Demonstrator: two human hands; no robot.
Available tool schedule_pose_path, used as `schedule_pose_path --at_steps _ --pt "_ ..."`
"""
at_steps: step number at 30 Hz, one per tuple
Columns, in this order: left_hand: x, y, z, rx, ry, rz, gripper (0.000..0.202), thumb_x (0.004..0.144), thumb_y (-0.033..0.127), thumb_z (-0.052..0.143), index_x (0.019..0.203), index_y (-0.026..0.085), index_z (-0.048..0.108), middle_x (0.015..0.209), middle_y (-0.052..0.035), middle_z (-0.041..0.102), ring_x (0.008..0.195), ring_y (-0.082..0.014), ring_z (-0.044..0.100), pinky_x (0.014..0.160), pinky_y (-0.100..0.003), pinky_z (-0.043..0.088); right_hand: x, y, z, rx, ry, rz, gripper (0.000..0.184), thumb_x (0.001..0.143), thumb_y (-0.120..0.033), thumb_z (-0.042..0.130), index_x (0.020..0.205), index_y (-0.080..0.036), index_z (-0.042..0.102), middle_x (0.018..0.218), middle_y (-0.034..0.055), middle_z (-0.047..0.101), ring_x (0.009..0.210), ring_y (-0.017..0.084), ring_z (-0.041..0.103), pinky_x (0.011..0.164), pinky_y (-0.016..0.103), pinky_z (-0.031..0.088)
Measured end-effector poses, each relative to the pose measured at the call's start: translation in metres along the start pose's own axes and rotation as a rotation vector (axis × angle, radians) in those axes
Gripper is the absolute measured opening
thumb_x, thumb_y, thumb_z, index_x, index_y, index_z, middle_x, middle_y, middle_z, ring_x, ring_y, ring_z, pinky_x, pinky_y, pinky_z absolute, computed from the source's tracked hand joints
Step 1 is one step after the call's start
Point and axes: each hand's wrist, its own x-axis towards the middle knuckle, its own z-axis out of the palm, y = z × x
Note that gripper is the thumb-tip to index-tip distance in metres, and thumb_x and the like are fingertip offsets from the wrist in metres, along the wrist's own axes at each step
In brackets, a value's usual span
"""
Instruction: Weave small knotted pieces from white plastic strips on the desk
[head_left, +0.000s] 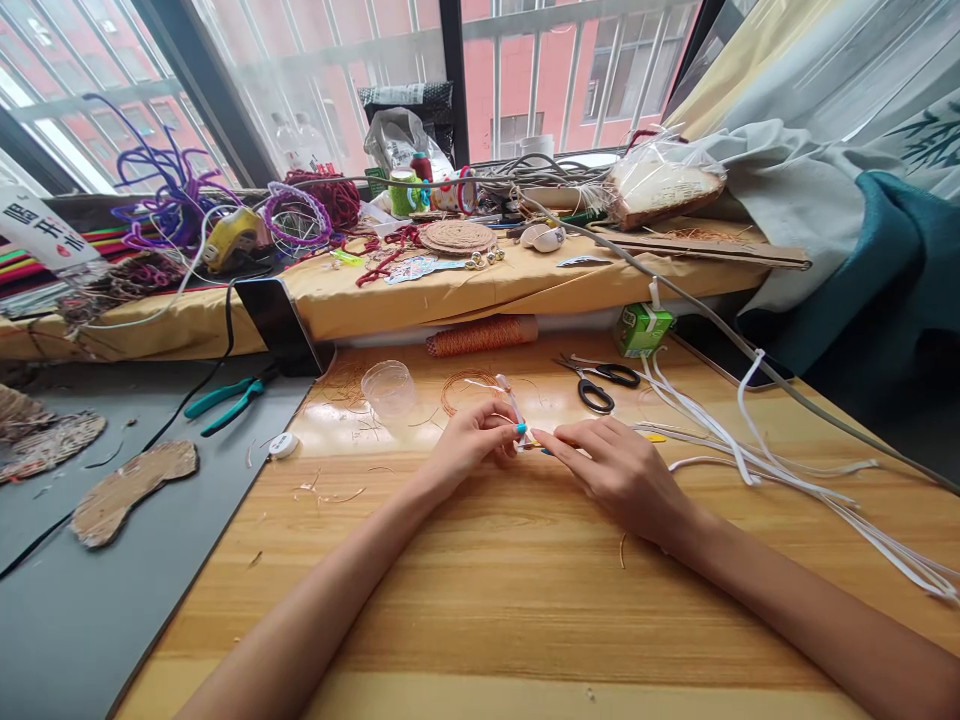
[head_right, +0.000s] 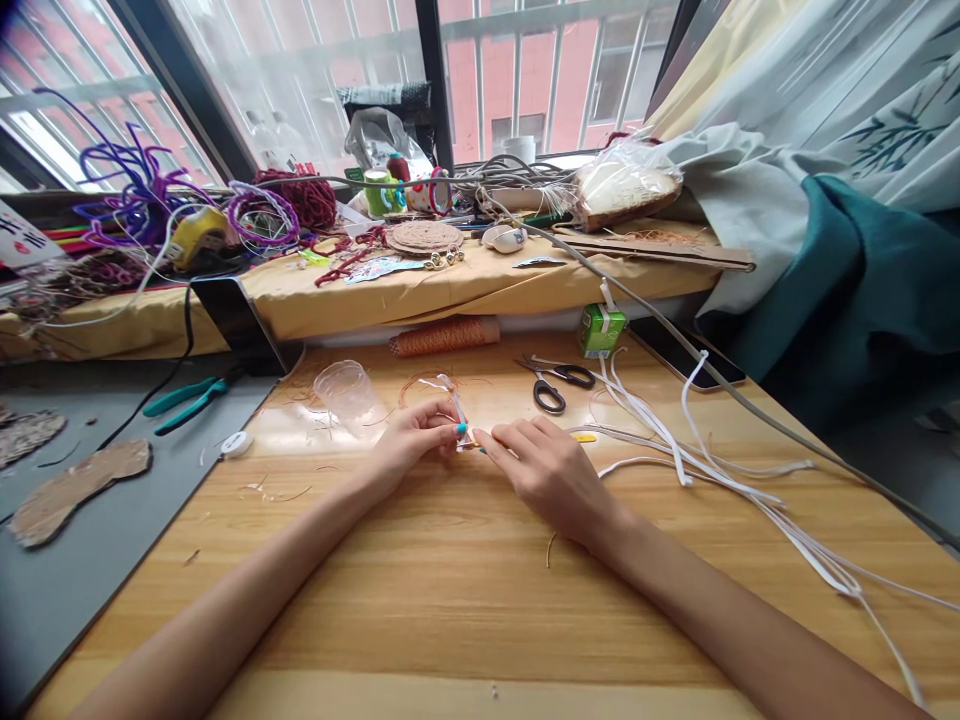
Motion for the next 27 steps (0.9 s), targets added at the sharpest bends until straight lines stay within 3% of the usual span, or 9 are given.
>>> schedule_pose_path --at_steps 16,27 --pt "-0.0027 0.0002 0.0016 0.019 -0.063 -0.014 0.026 0.066 0.031 0.06 0.081 0.015 0.048 0.07 -0.0011 0.056 0.054 -0.0059 0.048 0.046 -0.017 0.04 -0.0003 -0.0012 -0.0018 -0.106 0.008 -0.001 0.023 0.08 -0.008 0.04 0.092 -0.013 0.058 0.077 0.005 0.062 0.071 0.015 0.05 0.067 0.028 0.035" --pt "-0.0022 -0.0003 0.0018 0.072 -0.1 0.016 0.023 0.066 0.03 0.059 0.079 0.015 0.048 0.069 -0.0002 0.053 0.059 -0.0078 0.05 0.048 -0.017 0.039 -0.0014 0.0003 0.0018 -0.02 -0.034 0.006 0.023 0.081 -0.007 0.037 0.086 -0.012 0.059 0.076 0.0053 0.062 0.072 0.015 0.048 0.068 0.028 0.033"
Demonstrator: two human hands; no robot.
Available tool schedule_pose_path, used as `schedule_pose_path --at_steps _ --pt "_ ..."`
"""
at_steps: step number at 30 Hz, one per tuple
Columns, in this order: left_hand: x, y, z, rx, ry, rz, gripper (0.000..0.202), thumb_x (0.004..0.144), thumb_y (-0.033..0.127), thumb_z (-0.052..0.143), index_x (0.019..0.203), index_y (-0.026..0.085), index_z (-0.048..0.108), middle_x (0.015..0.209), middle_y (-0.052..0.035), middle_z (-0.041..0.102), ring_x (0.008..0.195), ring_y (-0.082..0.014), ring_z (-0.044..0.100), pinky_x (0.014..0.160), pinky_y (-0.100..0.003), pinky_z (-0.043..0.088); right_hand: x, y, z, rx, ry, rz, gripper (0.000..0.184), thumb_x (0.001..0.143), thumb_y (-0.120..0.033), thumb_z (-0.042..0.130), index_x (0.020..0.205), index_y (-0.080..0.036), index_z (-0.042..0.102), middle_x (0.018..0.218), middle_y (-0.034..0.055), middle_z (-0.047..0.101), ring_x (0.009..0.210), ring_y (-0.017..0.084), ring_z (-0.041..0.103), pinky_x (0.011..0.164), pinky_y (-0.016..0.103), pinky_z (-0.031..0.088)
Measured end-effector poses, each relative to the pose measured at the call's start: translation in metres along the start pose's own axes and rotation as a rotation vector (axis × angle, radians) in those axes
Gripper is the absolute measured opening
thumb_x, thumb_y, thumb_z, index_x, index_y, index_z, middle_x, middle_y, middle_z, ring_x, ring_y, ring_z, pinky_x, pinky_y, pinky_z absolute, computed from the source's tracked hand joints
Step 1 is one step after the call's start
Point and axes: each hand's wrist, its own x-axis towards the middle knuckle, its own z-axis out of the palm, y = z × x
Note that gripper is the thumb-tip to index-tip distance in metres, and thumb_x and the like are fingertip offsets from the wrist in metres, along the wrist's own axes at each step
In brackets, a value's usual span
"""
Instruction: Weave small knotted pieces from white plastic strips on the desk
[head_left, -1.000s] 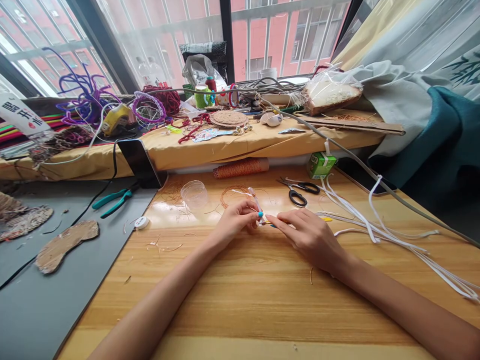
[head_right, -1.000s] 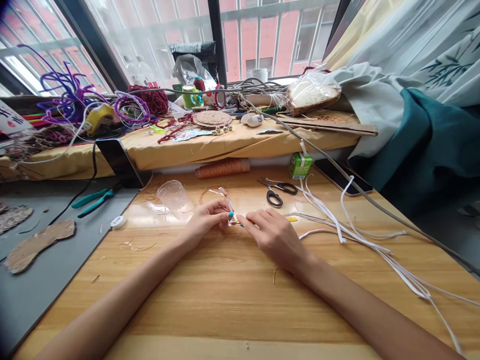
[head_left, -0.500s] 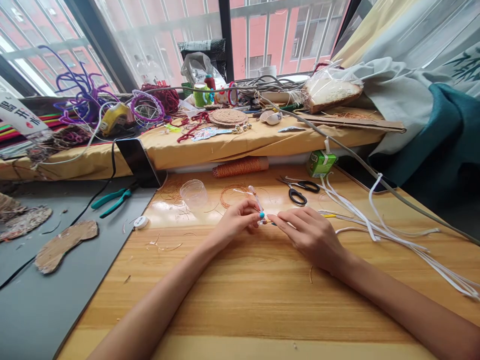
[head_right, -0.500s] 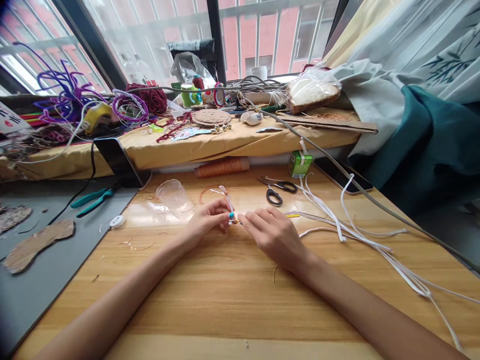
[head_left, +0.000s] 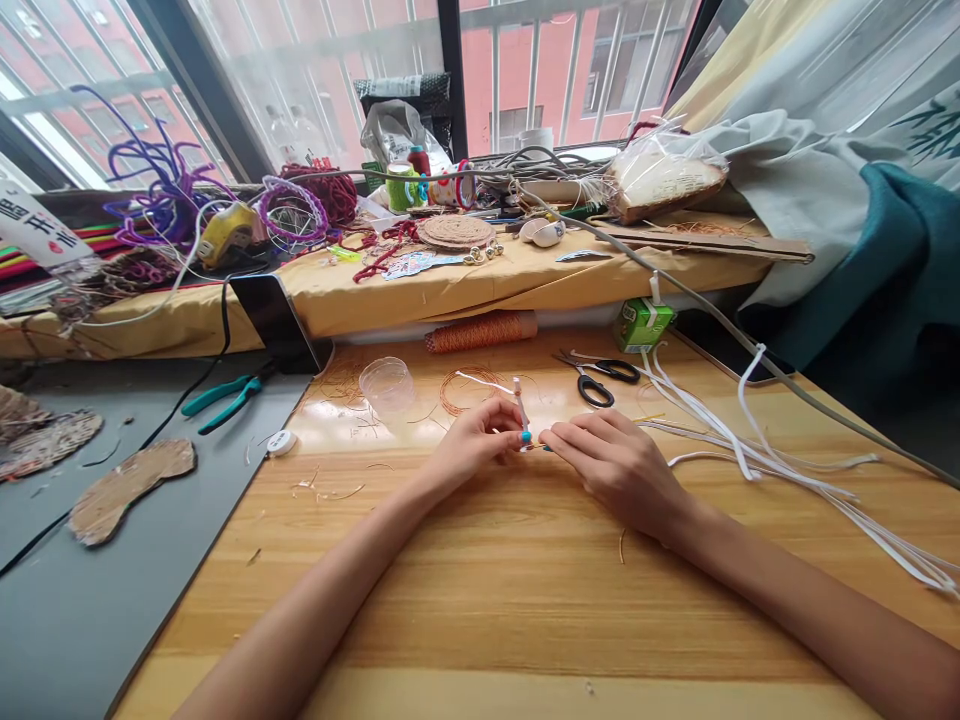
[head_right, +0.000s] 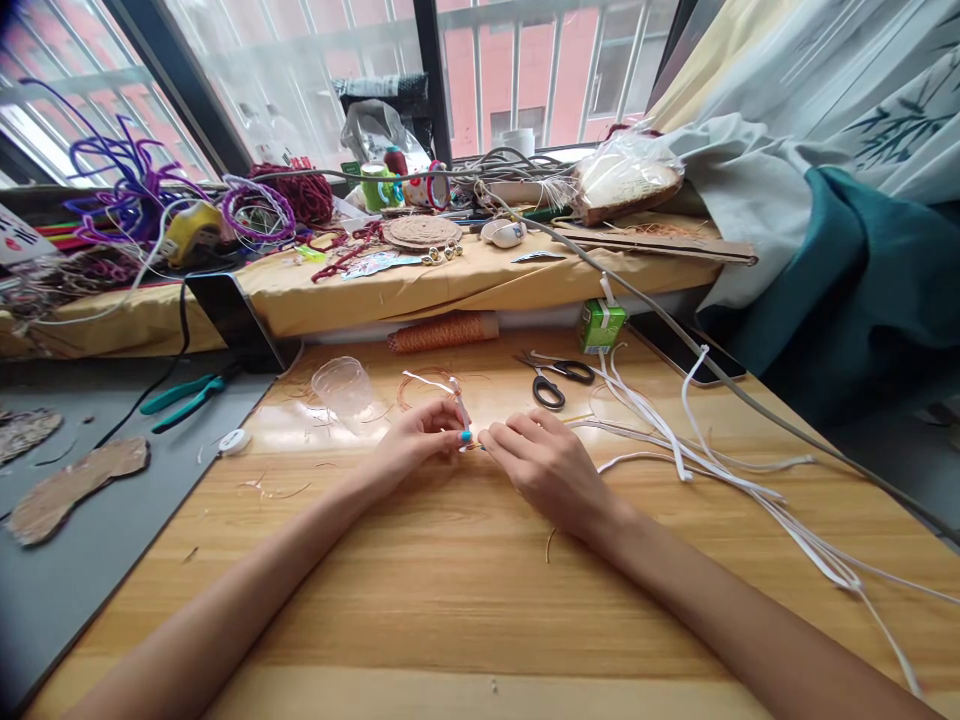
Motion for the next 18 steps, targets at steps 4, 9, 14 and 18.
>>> schedule_pose_path --at_steps 4,9,14,18 --pt "-0.0016 0.0027 0.001 0.019 0.014 -0.018 0.024 0.065 0.031 0.059 0.078 0.015 0.048 0.069 -0.0001 0.053 0.058 -0.007 0.048 0.049 -0.017 0.039 0.0005 0.0014 0.0026 0.071 -0.062 0.013 0.024 0.081 -0.007 0.036 0.086 -0.012 0.058 0.074 0.005 0.06 0.071 0.015 0.047 0.069 0.027 0.032" --pt "-0.002 0.0056 0.0026 0.019 0.028 -0.027 0.024 0.064 0.031 0.06 0.077 0.014 0.049 0.067 0.0007 0.052 0.055 -0.0062 0.048 0.051 -0.018 0.038 0.0012 0.0049 0.005 0.169 -0.164 0.06 0.024 0.079 -0.005 0.036 0.085 -0.015 0.057 0.07 0.0033 0.057 0.07 0.014 0.045 0.067 0.026 0.029" --pt "-0.0016 0.0047 0.0021 0.053 0.033 -0.025 0.023 0.065 0.03 0.059 0.079 0.014 0.05 0.069 0.0 0.054 0.055 -0.0066 0.048 0.052 -0.019 0.038 0.0016 0.007 0.0059 0.214 -0.26 0.063 0.025 0.077 -0.003 0.035 0.081 -0.016 0.056 0.071 0.0022 0.054 0.067 0.013 0.043 0.066 0.025 0.026" --pt "-0.002 0.0036 0.0015 0.085 0.015 -0.031 0.025 0.069 0.031 0.055 0.089 0.016 0.052 0.068 0.0005 0.055 0.057 -0.0068 0.049 0.054 -0.018 0.037 0.0019 0.0044 0.0069 0.212 -0.273 0.047 0.026 0.075 -0.002 0.034 0.082 -0.016 0.054 0.072 0.0023 0.054 0.065 0.013 0.041 0.065 0.025 0.025"
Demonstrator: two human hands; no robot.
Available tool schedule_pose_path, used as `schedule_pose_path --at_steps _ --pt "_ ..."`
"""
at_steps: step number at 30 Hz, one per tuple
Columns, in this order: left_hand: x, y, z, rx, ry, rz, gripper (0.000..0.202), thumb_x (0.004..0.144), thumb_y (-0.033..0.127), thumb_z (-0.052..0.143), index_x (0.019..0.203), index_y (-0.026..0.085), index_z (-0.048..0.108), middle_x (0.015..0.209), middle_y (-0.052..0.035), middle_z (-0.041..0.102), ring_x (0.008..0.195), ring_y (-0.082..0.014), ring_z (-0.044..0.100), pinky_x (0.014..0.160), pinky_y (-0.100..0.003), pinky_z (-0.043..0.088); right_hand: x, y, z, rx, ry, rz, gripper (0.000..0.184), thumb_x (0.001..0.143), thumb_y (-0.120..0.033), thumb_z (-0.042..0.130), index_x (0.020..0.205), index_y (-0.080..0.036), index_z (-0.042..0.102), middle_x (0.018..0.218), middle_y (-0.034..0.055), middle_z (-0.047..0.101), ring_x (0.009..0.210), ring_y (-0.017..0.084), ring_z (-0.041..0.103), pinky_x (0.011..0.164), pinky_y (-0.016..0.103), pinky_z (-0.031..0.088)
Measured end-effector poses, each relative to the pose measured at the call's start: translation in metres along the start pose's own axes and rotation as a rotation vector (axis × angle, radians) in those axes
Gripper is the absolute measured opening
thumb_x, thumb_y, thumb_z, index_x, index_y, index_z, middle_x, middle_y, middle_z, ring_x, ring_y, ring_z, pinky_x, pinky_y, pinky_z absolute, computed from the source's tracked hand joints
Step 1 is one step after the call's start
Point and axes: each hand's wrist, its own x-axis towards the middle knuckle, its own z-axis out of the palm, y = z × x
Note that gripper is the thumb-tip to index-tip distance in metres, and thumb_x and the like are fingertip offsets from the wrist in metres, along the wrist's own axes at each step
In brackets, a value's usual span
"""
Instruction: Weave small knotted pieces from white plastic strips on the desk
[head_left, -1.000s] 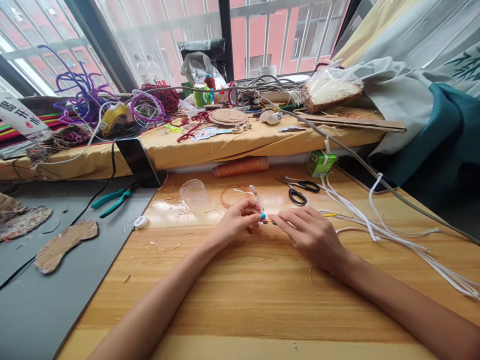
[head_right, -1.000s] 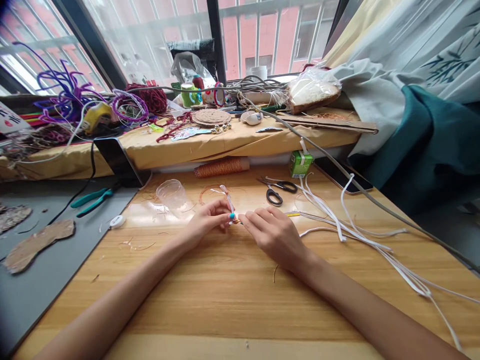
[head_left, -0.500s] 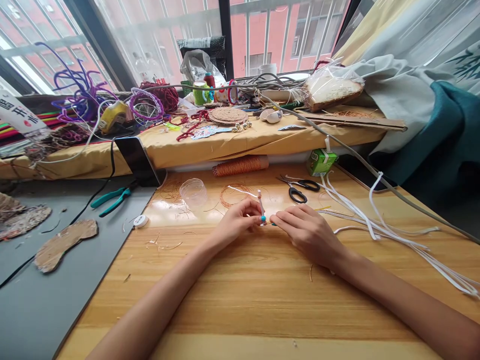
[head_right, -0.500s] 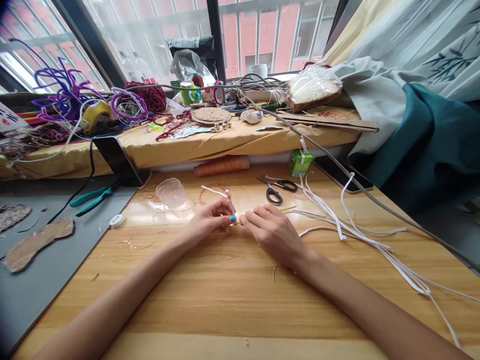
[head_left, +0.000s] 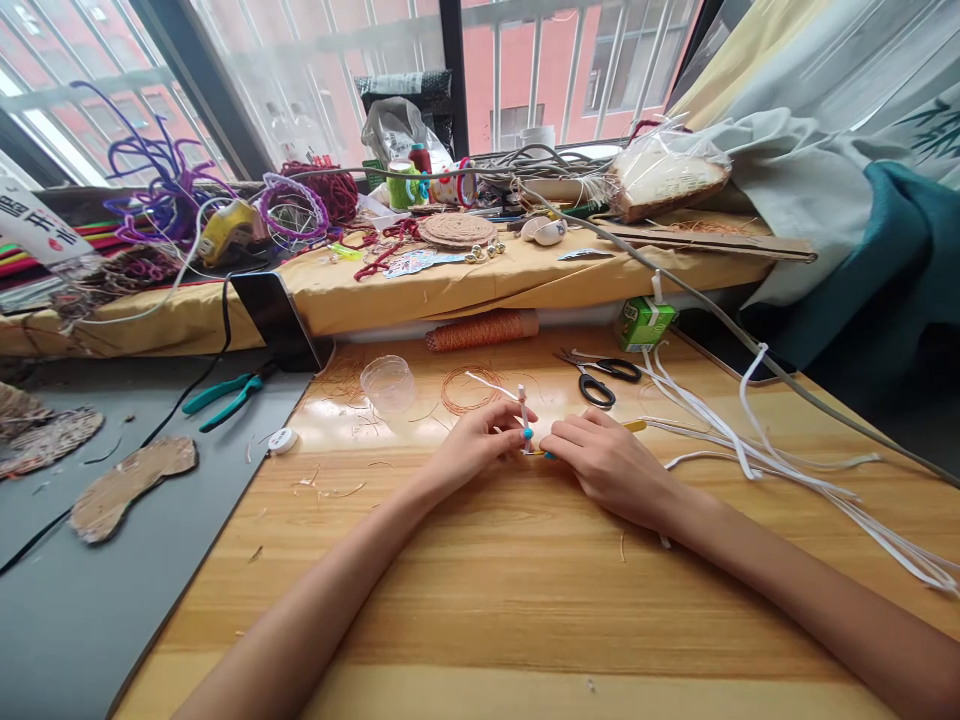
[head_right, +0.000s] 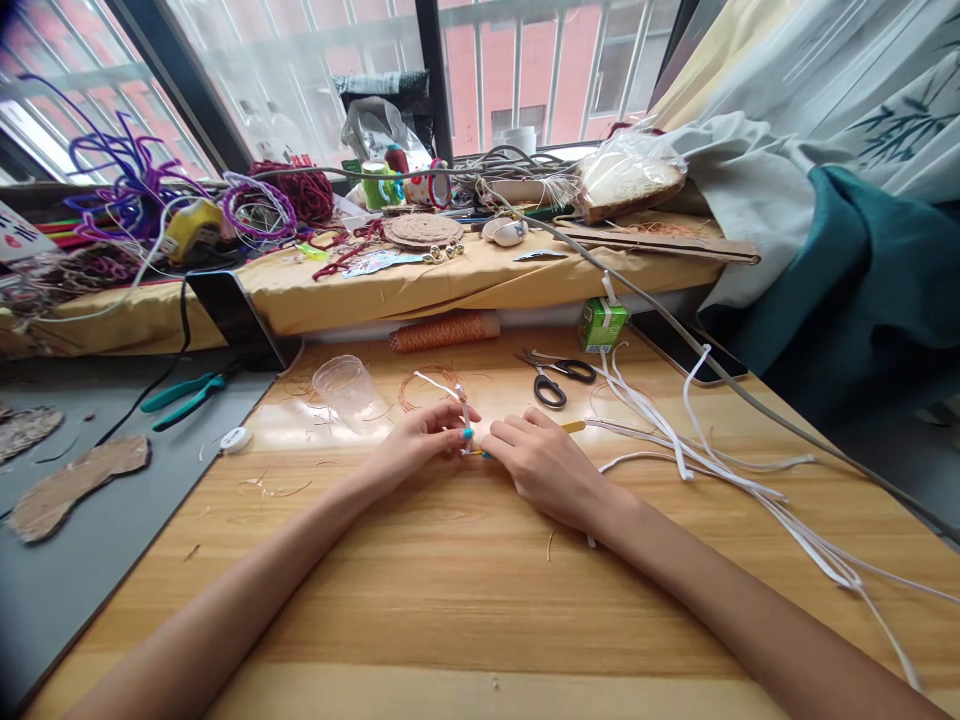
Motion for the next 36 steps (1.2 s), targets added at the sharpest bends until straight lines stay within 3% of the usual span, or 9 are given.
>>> schedule_pose_path --at_steps 13,22,32,36 --pt "0.0037 -0.0013 -0.0012 -0.1 0.082 0.041 0.02 0.065 0.032 0.059 0.071 0.012 0.055 0.065 -0.0003 0.053 0.062 -0.0094 0.05 0.058 -0.02 0.037 -0.0003 -0.0014 -0.0025 0.076 -0.09 0.091 0.021 0.072 -0.002 0.035 0.074 -0.016 0.051 0.07 0.0031 0.054 0.063 0.013 0.043 0.059 0.023 0.027" --pt "0.0032 -0.0005 -0.0006 -0.116 0.054 0.024 0.022 0.064 0.032 0.061 0.07 0.012 0.056 0.065 -0.0005 0.054 0.061 -0.0086 0.049 0.061 -0.021 0.037 -0.0012 -0.0052 -0.0061 0.108 -0.191 0.209 0.018 0.073 -0.007 0.037 0.073 -0.018 0.05 0.065 0.0003 0.059 0.054 0.012 0.048 0.049 0.022 0.021" --pt "0.0016 0.0016 -0.0003 -0.08 0.048 0.016 0.021 0.067 0.033 0.058 0.074 0.013 0.054 0.066 -0.0006 0.055 0.065 -0.0107 0.053 0.067 -0.023 0.04 -0.0036 -0.0045 -0.0022 -0.051 -0.156 0.252 0.017 0.077 -0.011 0.036 0.081 -0.019 0.051 0.053 -0.0011 0.056 0.043 0.011 0.043 0.044 0.023 0.015" --pt "0.0018 0.0019 -0.0004 -0.063 0.039 0.029 0.021 0.067 0.032 0.058 0.073 0.013 0.054 0.068 -0.0013 0.055 0.065 -0.0104 0.053 0.066 -0.023 0.04 -0.0034 -0.0039 0.0 -0.073 -0.089 0.268 0.015 0.081 -0.017 0.036 0.079 -0.019 0.051 0.07 0.0003 0.058 0.047 0.01 0.044 0.043 0.023 0.016"
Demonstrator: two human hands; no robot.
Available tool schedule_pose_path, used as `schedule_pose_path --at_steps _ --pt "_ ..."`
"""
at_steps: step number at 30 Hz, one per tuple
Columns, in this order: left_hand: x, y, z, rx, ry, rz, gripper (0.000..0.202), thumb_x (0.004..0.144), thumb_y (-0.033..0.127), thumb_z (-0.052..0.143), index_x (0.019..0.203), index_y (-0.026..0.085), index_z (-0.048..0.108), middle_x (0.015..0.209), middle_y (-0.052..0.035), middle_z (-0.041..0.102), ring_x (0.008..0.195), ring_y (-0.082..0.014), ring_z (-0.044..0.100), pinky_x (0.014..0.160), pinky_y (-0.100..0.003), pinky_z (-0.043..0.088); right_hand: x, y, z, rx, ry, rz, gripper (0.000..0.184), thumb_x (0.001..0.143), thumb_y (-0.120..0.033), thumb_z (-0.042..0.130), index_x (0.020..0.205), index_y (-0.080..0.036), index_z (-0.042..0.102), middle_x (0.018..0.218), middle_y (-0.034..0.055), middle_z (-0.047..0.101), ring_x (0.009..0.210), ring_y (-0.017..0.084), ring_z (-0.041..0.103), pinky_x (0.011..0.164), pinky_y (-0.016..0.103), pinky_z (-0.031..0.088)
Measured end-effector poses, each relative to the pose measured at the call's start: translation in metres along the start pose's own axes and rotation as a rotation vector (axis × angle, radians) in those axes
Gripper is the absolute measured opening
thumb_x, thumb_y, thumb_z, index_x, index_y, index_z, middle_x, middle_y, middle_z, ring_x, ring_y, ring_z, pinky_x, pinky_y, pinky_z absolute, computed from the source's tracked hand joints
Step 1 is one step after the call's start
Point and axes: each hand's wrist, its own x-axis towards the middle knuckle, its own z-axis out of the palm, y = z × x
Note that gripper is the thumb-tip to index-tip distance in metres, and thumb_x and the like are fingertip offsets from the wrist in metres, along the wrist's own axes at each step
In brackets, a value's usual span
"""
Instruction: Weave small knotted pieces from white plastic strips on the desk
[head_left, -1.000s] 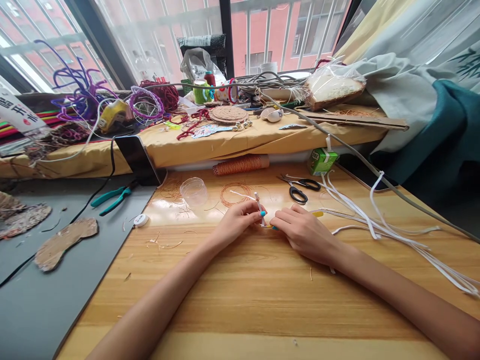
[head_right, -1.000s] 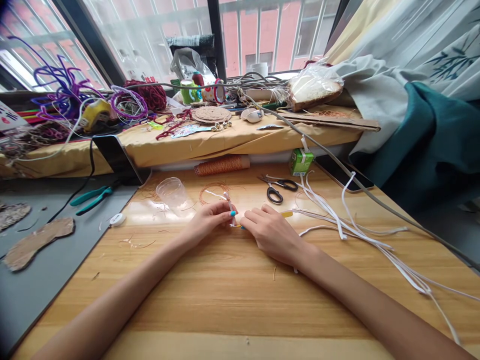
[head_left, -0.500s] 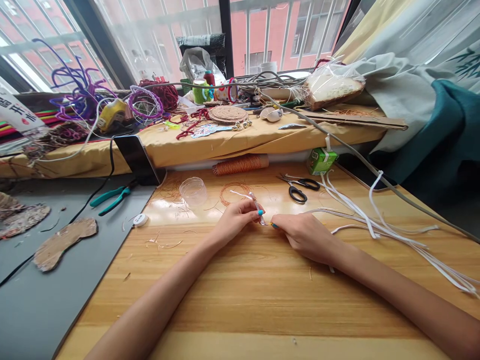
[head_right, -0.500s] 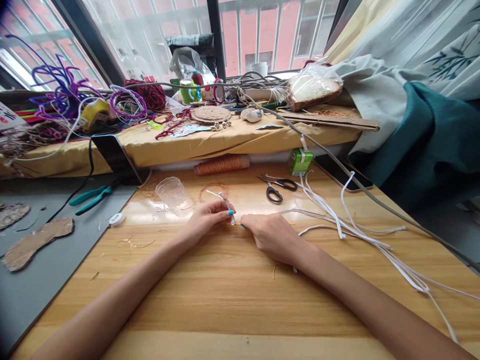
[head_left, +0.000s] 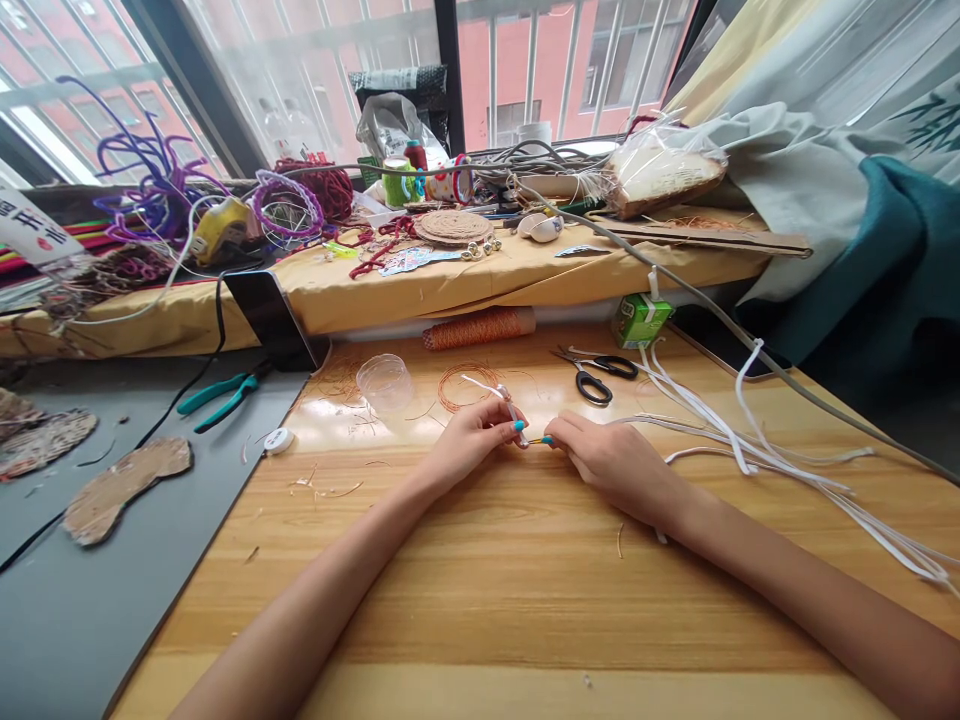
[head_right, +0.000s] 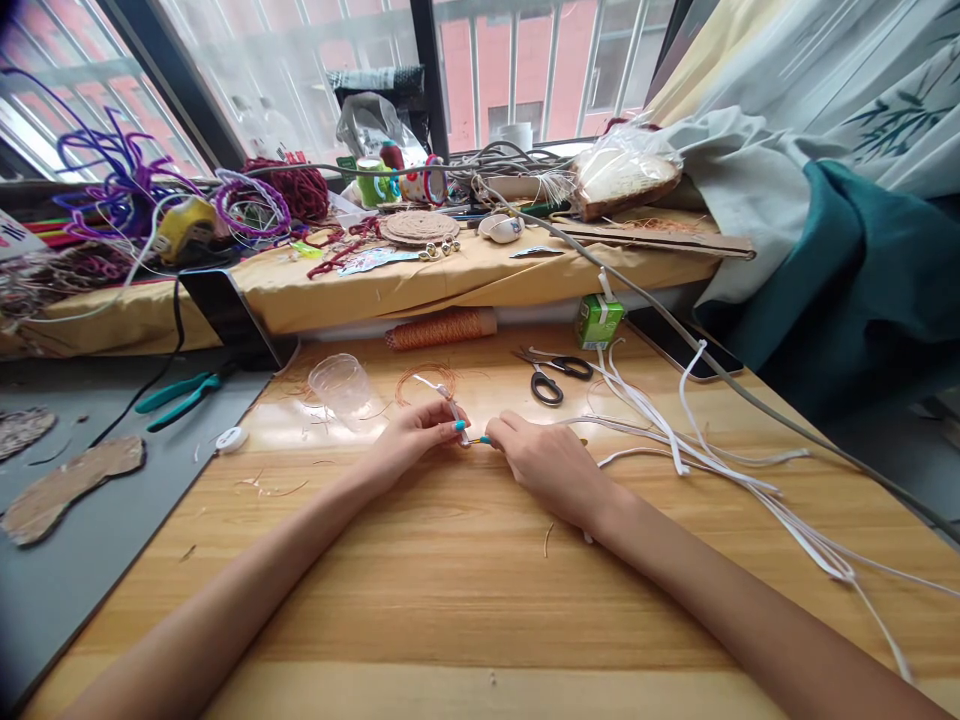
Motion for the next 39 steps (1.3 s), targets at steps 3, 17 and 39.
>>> schedule_pose_path --at_steps 3,17,39 --pt "0.0 -0.001 0.0 0.026 -0.011 0.016 0.019 0.068 0.031 0.056 0.071 0.012 0.053 0.067 -0.0012 0.055 0.064 -0.0102 0.053 0.063 -0.022 0.04 0.0 -0.001 0.001 -0.018 0.056 -0.01 0.019 0.084 -0.023 0.034 0.079 -0.018 0.052 0.074 0.0015 0.056 0.048 0.009 0.044 0.042 0.023 0.017" --pt "0.0 -0.002 0.001 0.104 0.017 0.035 0.01 0.071 0.023 0.051 0.071 0.013 0.052 0.064 0.0003 0.054 0.058 -0.0081 0.05 0.057 -0.02 0.039 -0.001 0.003 -0.006 -0.046 0.138 -0.178 0.018 0.081 -0.02 0.039 0.085 -0.02 0.057 0.082 0.0005 0.056 0.042 0.004 0.037 0.041 0.021 0.018" --pt "0.0 -0.005 0.001 0.201 0.022 0.05 0.009 0.07 0.021 0.05 0.073 0.014 0.055 0.065 -0.0004 0.058 0.063 -0.011 0.054 0.063 -0.022 0.041 0.002 0.006 -0.009 -0.044 0.08 -0.28 0.025 0.084 -0.014 0.033 0.095 -0.015 0.055 0.077 0.0044 0.061 0.068 0.014 0.052 0.057 0.023 0.032"
